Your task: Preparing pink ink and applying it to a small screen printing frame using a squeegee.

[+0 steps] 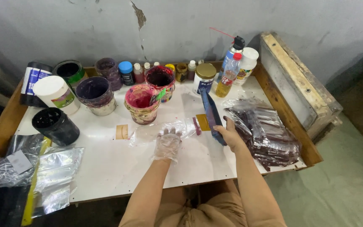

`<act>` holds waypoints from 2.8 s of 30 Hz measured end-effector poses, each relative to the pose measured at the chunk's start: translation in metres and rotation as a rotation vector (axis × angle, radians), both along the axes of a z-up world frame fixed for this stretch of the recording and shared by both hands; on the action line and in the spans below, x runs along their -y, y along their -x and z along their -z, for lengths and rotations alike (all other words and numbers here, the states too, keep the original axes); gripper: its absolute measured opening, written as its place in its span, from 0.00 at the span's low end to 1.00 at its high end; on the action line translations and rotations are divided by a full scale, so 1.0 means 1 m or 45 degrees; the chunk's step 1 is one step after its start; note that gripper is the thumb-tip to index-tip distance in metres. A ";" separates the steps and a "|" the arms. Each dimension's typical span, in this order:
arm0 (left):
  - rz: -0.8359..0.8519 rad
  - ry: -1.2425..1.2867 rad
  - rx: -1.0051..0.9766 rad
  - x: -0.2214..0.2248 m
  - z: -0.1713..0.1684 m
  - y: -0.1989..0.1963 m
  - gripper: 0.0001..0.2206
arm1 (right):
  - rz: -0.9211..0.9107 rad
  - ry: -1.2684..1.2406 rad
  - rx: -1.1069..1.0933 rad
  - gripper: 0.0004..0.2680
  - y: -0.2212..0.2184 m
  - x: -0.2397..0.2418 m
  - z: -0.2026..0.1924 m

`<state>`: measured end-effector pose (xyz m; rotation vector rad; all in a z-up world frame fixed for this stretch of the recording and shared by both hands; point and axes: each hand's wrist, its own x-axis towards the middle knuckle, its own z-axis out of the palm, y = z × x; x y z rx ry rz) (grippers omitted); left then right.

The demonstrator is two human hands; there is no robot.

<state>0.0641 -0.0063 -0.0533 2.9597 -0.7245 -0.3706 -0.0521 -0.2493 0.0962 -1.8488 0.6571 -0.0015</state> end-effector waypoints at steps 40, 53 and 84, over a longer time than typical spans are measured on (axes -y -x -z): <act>-0.386 0.515 0.741 -0.053 0.010 0.025 0.12 | -0.402 0.952 -0.297 0.39 0.016 -0.179 -0.031; -0.419 0.604 0.687 -0.034 -0.111 0.060 0.11 | -0.427 0.936 -0.323 0.37 0.000 -0.180 -0.025; -0.312 0.740 0.658 -0.042 -0.122 0.063 0.12 | -0.449 0.947 -0.301 0.36 0.004 -0.173 -0.037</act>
